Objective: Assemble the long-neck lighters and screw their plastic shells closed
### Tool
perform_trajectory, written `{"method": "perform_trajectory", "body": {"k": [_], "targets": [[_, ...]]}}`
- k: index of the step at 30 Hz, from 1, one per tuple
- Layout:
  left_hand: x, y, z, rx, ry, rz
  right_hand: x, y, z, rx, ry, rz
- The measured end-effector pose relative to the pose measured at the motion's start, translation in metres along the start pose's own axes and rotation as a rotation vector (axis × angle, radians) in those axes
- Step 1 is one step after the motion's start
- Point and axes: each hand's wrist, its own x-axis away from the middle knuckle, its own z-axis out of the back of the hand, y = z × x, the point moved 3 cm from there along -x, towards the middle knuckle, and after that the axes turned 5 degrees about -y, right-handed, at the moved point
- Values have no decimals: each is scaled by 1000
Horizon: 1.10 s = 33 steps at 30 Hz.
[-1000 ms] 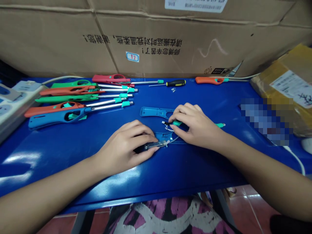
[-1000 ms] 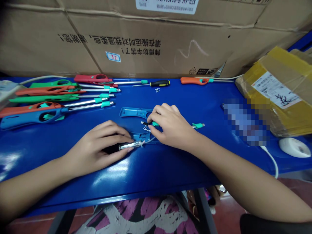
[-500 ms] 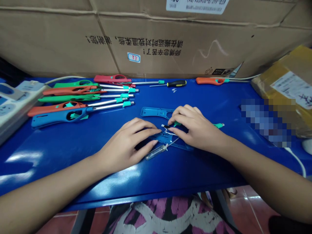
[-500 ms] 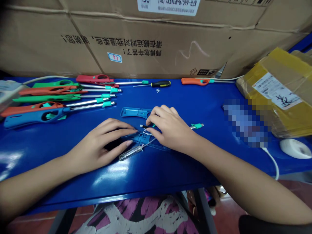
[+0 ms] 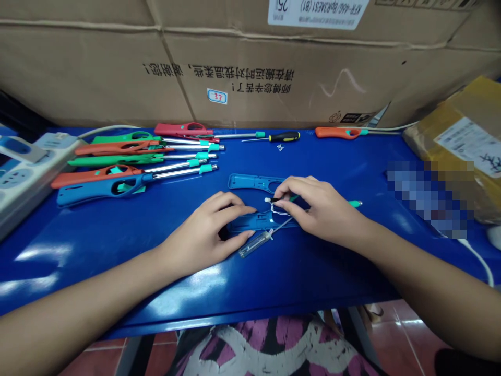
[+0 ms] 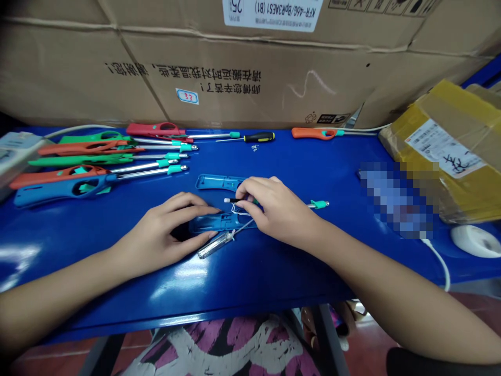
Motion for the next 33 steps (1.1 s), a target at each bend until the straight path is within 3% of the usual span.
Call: {"method": "perform_trajectory", "body": {"k": [12, 23, 29, 33], "targets": [[0, -1, -3, 48, -3, 24, 3, -8, -3, 114, -190, 105], [0, -3, -5, 27, -62, -28, 3, -5, -11, 147, -183, 211], [0, 2, -4, -102, -159, -74, 1, -8, -14, 164, -171, 129], [2, 4, -2, -245, -193, -104, 2, 0, 3, 50, -64, 42]]}}
